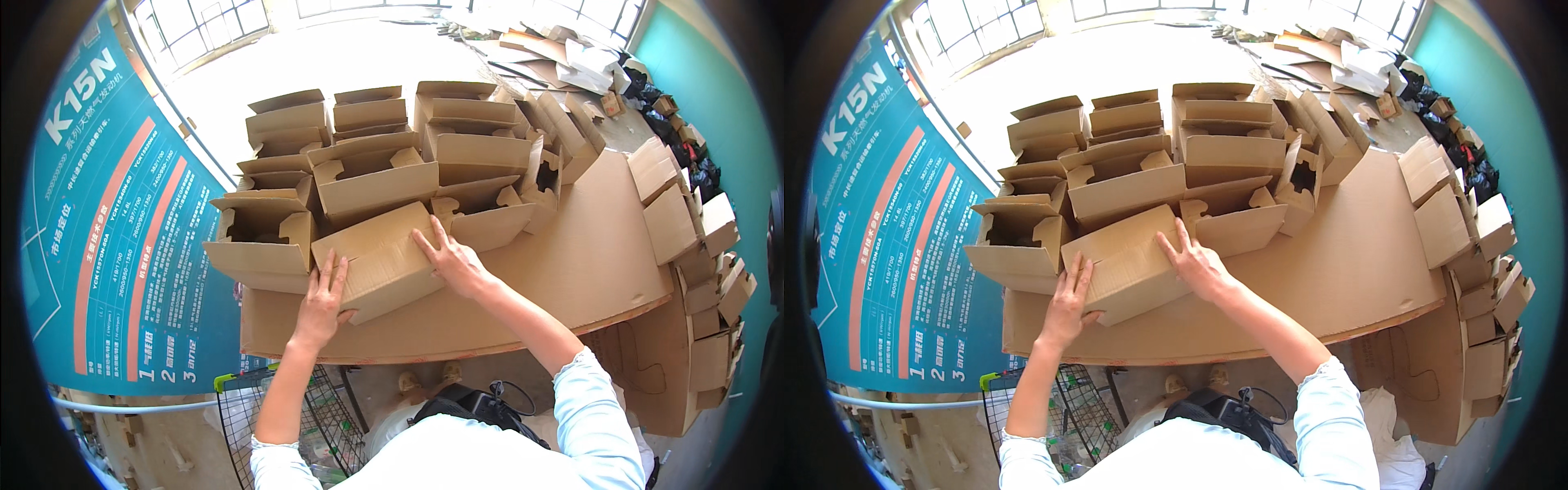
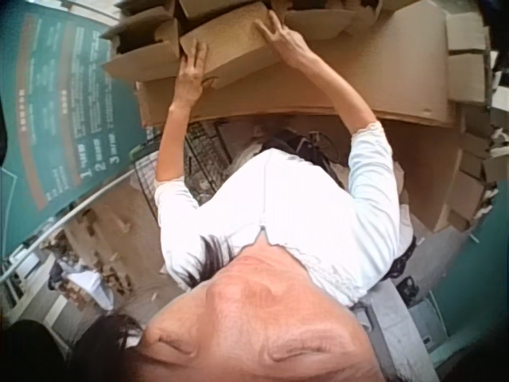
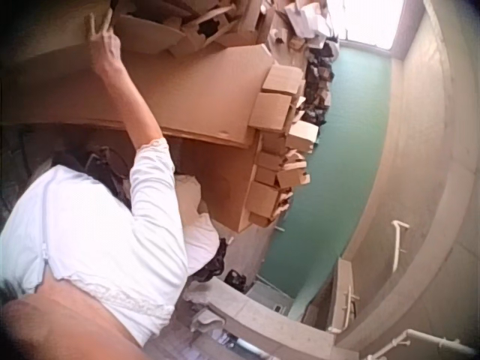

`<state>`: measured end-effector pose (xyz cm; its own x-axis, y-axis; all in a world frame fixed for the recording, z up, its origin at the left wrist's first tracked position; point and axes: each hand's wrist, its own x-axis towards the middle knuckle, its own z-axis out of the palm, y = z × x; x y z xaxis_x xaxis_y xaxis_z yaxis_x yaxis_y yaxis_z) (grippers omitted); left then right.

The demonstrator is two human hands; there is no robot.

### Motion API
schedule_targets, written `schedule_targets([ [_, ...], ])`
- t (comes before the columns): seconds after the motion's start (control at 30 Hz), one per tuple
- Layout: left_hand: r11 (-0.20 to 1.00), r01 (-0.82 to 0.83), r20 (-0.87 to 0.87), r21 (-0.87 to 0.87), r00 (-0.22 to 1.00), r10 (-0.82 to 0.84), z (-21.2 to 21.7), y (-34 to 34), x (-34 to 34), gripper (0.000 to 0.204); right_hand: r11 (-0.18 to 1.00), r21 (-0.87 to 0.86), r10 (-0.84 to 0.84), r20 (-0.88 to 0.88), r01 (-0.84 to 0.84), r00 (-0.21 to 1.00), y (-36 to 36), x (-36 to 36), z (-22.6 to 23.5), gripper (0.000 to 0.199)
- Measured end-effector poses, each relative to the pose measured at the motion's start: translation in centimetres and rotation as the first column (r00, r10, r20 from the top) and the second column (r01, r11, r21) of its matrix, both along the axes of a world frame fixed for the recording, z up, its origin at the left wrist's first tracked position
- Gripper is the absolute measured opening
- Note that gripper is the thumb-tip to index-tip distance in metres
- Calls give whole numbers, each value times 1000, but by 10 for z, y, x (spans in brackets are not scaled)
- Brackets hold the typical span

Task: The person takes plastic bottles from a shopping cart one at a time and places them into open cardboard boxes on a table, then moves the boxes across the table.

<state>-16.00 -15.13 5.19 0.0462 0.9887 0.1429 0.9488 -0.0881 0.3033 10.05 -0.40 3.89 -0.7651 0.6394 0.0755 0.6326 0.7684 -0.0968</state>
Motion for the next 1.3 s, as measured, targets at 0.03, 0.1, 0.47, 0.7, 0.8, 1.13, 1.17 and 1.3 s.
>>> schedule_targets([
  [0.03, 999, -11, -34, 48, 999, 12, -6, 4, -1, 107, 997, 76, -17, 13, 16, 1000, 3, -4, -6, 91],
  [0.1, 989, -22, -95, 146, 995, 36, -18, 14, -4, 106, 972, 229, -61, 39, 50, 997, 5, -11, -12, 90],
  [0.47, 999, -51, -258, 18, 965, 54, -17, 39, -17, 101, 952, 247, -212, 105, 181, 972, 4, -30, -24, 82],
  [0.7, 995, -15, -121, 96, 992, 26, -21, 30, -11, 107, 964, 248, -18, -295, 95, 955, -43, 65, 13, 46],
  [0.8, 985, -169, -88, -32, 982, 166, -14, 28, 9, 109, 916, 304, -129, -396, 262, 909, -39, 167, 20, 24],
  [1.13, 773, -633, -23, 39, 773, 634, -33, 11, 115, 93, 286, 420, -895, -203, 861, 397, 86, 657, 55, 47],
  [1.17, 794, -606, -52, 49, 792, 608, -39, 10, 119, 91, 272, 485, -905, -164, 831, 392, 98, 687, 63, 54],
  [1.3, 871, -490, -205, 39, 849, 487, -81, -26, 116, 80, 306, 365, -892, -213, 879, 399, 138, 740, 66, 63],
])
